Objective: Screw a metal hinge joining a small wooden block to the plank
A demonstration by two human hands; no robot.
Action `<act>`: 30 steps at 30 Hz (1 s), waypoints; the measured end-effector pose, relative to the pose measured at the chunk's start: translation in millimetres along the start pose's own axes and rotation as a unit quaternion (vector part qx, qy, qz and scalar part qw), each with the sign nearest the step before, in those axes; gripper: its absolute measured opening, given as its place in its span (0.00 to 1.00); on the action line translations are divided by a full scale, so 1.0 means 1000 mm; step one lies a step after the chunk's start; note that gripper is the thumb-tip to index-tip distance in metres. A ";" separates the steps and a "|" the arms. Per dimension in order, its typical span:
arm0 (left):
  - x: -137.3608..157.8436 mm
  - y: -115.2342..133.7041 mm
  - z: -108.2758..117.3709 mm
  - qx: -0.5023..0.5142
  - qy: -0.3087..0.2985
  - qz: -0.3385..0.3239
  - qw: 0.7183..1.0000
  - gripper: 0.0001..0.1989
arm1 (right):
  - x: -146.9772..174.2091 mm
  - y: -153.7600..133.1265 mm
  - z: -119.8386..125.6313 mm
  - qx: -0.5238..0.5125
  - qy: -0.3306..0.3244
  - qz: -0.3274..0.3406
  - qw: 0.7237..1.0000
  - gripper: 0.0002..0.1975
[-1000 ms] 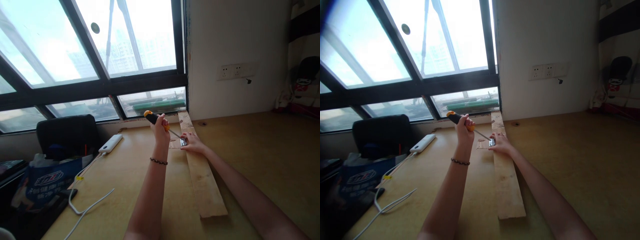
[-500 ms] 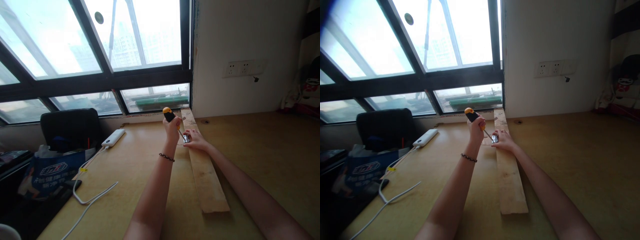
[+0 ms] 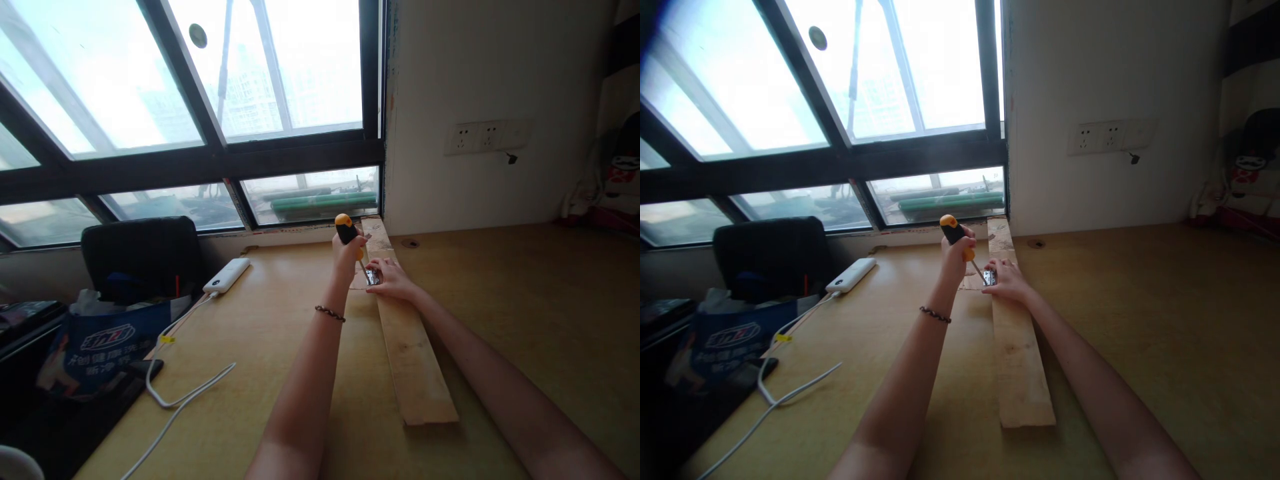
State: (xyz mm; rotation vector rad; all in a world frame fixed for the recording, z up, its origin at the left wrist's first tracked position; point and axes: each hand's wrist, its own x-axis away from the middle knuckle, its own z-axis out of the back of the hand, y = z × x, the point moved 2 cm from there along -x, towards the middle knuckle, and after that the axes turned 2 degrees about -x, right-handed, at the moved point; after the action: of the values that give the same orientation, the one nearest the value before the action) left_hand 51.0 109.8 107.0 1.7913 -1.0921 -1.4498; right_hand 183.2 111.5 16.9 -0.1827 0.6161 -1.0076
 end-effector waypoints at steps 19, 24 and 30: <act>-0.001 0.020 0.007 0.039 -0.183 0.047 0.981 0.19 | -0.001 0.001 -0.001 -0.002 0.003 -0.014 1.000 0.33; -0.001 0.013 -0.001 0.008 -0.121 0.016 0.993 0.19 | -0.002 0.002 -0.003 -0.002 0.002 -0.007 1.000 0.33; 0.000 0.009 -0.008 -0.031 -0.093 0.036 0.995 0.19 | -0.003 0.002 -0.003 -0.002 -0.006 -0.021 1.000 0.35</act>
State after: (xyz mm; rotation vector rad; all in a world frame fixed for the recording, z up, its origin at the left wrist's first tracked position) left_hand 56.4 104.6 116.2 1.5824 -1.1770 -1.6148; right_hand 182.1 115.3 14.6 -0.2069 0.6052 -1.0448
